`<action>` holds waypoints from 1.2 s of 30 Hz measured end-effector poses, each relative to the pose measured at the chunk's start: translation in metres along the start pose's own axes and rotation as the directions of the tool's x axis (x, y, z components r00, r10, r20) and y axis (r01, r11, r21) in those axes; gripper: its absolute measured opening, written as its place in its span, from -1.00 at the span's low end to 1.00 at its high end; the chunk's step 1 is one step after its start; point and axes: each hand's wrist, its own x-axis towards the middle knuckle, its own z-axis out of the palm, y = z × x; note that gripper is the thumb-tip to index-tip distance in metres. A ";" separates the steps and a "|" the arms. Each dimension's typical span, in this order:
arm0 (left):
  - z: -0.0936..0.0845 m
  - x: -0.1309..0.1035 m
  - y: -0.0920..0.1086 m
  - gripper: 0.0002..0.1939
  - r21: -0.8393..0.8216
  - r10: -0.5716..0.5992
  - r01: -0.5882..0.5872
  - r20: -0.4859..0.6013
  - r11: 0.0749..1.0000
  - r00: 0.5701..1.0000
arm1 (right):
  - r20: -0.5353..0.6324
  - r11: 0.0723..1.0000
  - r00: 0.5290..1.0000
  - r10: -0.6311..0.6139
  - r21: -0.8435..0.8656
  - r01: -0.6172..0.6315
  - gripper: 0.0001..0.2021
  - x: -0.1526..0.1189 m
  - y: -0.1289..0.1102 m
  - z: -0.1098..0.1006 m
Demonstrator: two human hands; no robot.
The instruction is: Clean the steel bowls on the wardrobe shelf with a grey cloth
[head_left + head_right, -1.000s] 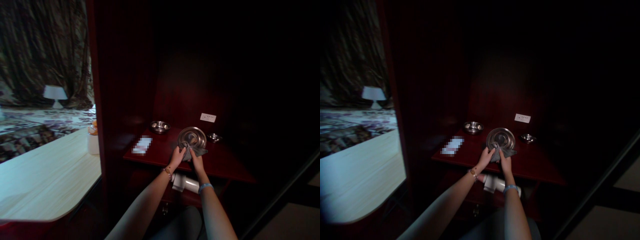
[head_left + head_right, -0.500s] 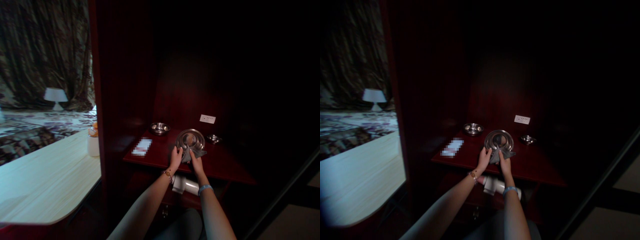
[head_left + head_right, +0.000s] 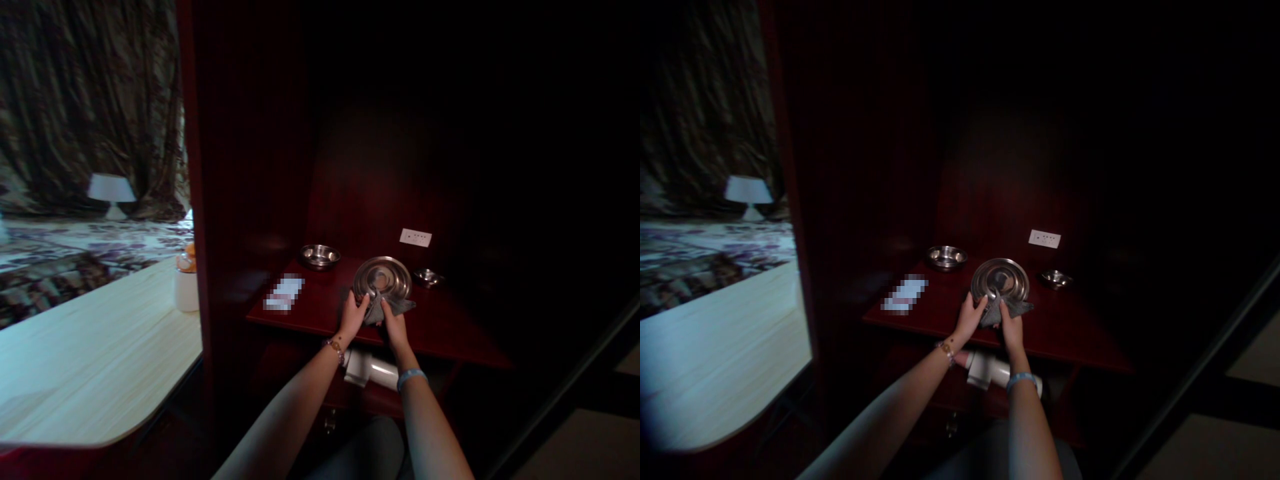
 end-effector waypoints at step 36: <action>0.000 0.001 -0.002 -0.53 0.204 -0.028 -0.016 0.211 0.979 0.977 | 0.004 0.999 1.000 0.013 0.035 -0.013 -0.46 0.002 0.002 0.002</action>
